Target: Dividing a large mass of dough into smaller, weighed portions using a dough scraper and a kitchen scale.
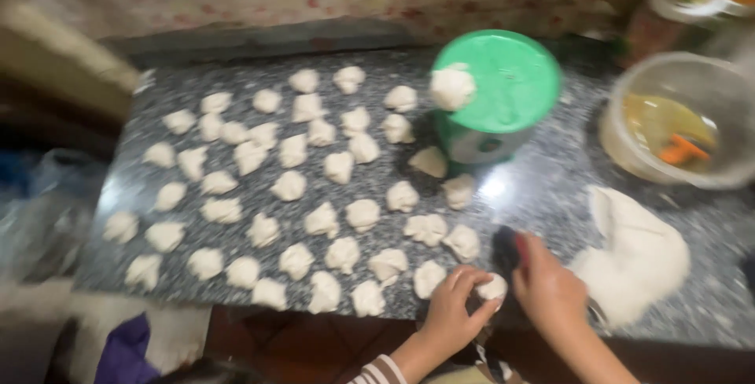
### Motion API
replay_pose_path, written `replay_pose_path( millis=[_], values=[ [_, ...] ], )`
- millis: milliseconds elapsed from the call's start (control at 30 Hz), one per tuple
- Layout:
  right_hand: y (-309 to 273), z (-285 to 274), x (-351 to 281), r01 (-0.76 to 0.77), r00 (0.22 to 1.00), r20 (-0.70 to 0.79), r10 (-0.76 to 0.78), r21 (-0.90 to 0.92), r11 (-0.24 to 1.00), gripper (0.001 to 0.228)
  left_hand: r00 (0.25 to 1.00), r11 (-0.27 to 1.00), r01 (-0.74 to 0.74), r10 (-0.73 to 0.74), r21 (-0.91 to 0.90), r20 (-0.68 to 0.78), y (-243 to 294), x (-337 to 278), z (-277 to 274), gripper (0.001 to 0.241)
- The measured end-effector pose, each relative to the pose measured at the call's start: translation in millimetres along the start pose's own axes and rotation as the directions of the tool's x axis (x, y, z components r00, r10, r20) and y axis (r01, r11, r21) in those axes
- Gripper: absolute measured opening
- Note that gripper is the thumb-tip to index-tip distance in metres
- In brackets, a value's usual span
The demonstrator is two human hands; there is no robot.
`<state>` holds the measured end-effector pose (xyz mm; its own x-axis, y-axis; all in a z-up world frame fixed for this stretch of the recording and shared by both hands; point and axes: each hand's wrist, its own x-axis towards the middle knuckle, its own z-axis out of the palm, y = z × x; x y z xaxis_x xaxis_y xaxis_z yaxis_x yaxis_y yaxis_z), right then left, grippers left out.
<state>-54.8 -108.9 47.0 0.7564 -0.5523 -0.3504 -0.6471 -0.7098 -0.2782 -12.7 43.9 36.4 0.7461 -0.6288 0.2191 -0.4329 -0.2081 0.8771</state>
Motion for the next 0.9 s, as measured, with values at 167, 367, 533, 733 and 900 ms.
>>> replay_pose_path(
  millis=[167,367,533,733,900],
  values=[
    [10.7,1.8,8.9,-0.016,0.998,-0.055,0.011,-0.088,0.996,0.058,0.91,0.999,0.032,-0.015,0.034,-0.415,-9.0,5.5,-56.3,0.015],
    [61.6,71.5,40.2,0.139,0.798,-0.519,-0.305,-0.334,0.932,0.062,0.447,0.961,0.175,-0.27,-0.212,-0.853,-4.9,10.4,-157.4,0.021],
    [49.2,52.6,42.7,0.135,0.899,-0.357,-0.252,-0.321,0.937,0.064,0.345,0.986,0.168,-0.074,-0.016,-0.936,-32.2,10.1,-224.5,0.024],
    [28.1,16.5,27.8,-0.069,0.977,-0.213,0.021,-0.218,0.974,0.062,0.501,0.839,0.545,-0.334,-0.009,-0.798,-167.1,23.6,-254.2,0.042],
    [53.7,-4.0,7.0,-0.139,0.94,-0.248,0.232,0.343,0.929,0.055,0.659,0.779,0.607,-0.383,0.156,-0.648,-118.6,37.3,-189.2,0.037]
  ],
)
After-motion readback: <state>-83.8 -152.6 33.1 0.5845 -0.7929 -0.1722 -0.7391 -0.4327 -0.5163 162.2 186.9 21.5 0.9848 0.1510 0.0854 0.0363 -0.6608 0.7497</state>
